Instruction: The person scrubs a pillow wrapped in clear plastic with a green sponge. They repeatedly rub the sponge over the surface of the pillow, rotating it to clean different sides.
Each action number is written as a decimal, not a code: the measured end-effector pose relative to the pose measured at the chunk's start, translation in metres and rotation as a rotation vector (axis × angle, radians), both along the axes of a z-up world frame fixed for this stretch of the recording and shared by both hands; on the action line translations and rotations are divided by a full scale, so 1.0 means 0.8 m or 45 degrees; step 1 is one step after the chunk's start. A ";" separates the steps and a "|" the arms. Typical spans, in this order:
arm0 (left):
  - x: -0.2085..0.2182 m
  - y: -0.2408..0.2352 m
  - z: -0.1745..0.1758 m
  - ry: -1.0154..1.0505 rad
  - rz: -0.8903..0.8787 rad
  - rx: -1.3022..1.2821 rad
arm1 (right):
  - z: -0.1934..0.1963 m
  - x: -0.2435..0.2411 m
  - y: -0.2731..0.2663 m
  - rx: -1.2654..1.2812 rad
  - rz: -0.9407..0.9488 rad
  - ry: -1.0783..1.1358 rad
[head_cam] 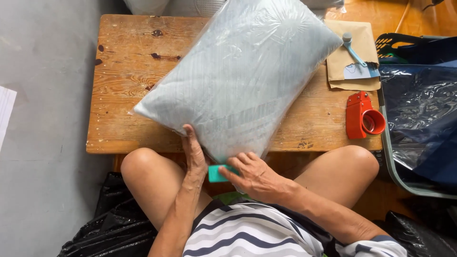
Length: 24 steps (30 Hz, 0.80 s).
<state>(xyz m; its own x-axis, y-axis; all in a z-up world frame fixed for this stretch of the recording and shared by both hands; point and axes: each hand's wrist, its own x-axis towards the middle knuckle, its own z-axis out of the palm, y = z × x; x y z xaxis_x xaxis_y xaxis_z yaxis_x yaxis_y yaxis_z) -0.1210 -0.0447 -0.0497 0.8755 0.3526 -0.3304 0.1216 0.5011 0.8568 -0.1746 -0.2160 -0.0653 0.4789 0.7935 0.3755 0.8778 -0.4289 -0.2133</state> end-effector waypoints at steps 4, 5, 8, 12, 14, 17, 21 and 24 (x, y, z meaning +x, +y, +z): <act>0.009 0.007 -0.112 0.001 -0.076 0.155 | 0.084 0.036 -0.018 -0.076 0.154 0.262; 0.012 0.013 -0.186 -0.010 -0.076 0.162 | 0.106 0.060 -0.022 0.026 0.031 0.381; 0.004 0.006 -0.197 -0.035 -0.063 0.179 | 0.083 0.192 -0.077 0.206 -0.318 0.269; -0.004 -0.003 -0.122 -0.070 -0.032 0.240 | 0.035 0.324 -0.155 0.332 -0.970 -0.056; -0.003 0.000 -0.151 -0.078 -0.030 0.203 | 0.029 0.306 -0.129 0.335 -0.892 -0.070; -0.004 -0.002 -0.081 -0.083 -0.013 0.089 | 0.035 0.224 -0.066 0.251 -0.647 -0.068; -0.009 -0.012 -0.012 -0.068 0.029 -0.188 | 0.049 0.072 0.003 0.120 -0.211 0.141; -0.001 0.019 -0.102 -0.025 -0.053 0.135 | 0.015 0.018 0.006 0.015 -0.024 0.021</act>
<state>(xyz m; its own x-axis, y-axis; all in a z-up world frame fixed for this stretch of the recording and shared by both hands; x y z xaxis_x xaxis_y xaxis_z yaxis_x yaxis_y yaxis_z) -0.1217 -0.0299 -0.1313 0.8959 0.3481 -0.2762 0.1233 0.4025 0.9071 -0.1603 -0.2115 -0.0534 0.5000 0.7799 0.3765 0.8659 -0.4427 -0.2329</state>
